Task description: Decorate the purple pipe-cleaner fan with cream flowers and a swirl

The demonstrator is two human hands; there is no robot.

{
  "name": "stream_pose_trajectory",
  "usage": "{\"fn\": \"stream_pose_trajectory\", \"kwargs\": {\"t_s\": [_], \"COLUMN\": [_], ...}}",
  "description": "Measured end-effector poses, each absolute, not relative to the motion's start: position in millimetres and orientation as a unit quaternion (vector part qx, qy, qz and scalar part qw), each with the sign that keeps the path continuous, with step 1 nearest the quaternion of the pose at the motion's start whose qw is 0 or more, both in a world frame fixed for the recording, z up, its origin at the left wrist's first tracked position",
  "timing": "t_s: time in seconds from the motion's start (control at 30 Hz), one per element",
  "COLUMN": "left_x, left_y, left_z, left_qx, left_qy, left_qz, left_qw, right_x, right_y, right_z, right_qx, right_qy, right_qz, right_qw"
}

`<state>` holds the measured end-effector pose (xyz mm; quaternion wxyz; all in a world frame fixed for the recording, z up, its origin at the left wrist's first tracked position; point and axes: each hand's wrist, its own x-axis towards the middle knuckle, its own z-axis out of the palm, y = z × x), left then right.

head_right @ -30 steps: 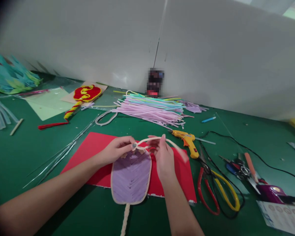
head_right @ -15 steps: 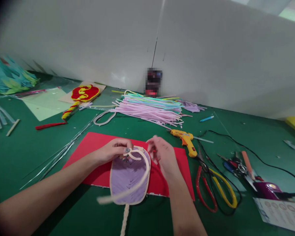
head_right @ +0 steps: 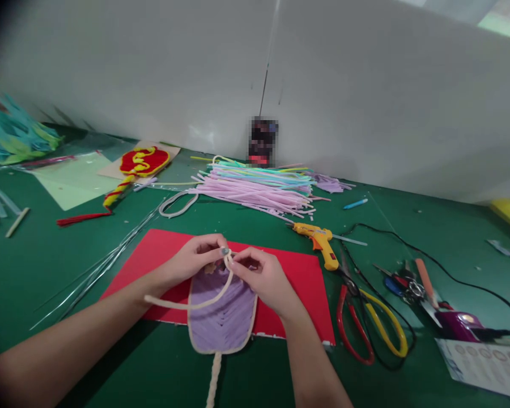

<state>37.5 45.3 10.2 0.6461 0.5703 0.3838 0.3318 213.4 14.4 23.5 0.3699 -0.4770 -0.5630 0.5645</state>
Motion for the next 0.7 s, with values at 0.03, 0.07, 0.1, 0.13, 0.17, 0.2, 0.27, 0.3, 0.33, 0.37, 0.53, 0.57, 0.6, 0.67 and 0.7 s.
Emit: {"fn": "stream_pose_trajectory", "kwargs": {"t_s": [0.03, 0.07, 0.1, 0.13, 0.17, 0.2, 0.27, 0.3, 0.33, 0.37, 0.53, 0.57, 0.6, 0.67, 0.7], "left_x": [38, 39, 39, 39, 40, 40, 40, 39, 39, 39, 39, 39, 40, 41, 42], "left_y": [45, 44, 44, 44, 44, 44, 44, 43, 43, 43, 40, 40, 40, 40, 40], "left_z": [11, 12, 12, 12, 11, 11, 11, 11, 11, 12, 14, 14, 14, 14, 13], "left_qx": [0.574, 0.578, 0.582, 0.586, 0.591, 0.595, 0.598, 0.596, 0.592, 0.588, 0.576, 0.583, 0.592, 0.611, 0.617], "left_qy": [0.384, 0.382, 0.379, 0.375, 0.370, 0.367, 0.362, 0.361, 0.360, 0.359, 0.355, 0.357, 0.360, 0.368, 0.371], "left_qz": [0.332, 0.332, 0.332, 0.332, 0.331, 0.329, 0.325, 0.325, 0.326, 0.328, 0.344, 0.346, 0.348, 0.348, 0.347], "left_qw": [0.642, 0.640, 0.638, 0.637, 0.636, 0.635, 0.637, 0.640, 0.642, 0.646, 0.651, 0.642, 0.631, 0.609, 0.601], "right_x": [213, 212, 212, 212, 212, 212, 212, 212, 212, 212, 210, 209, 209, 208, 209], "right_y": [15, 15, 15, 15, 15, 15, 16, 16, 16, 16, 17, 17, 17, 17, 17], "right_z": [23, 22, 21, 20, 19, 18, 17, 16, 16, 15, 13, 12, 12, 12, 12], "right_qx": [-0.479, -0.482, -0.485, -0.486, -0.487, -0.488, -0.490, -0.492, -0.494, -0.496, -0.501, -0.500, -0.498, -0.494, -0.495], "right_qy": [-0.570, -0.575, -0.577, -0.577, -0.577, -0.577, -0.580, -0.581, -0.580, -0.577, -0.563, -0.562, -0.561, -0.562, -0.565], "right_qz": [0.555, 0.547, 0.541, 0.537, 0.535, 0.531, 0.520, 0.513, 0.506, 0.501, 0.498, 0.499, 0.500, 0.504, 0.504], "right_qw": [0.371, 0.371, 0.374, 0.376, 0.379, 0.382, 0.391, 0.397, 0.404, 0.412, 0.429, 0.431, 0.432, 0.430, 0.427]}}
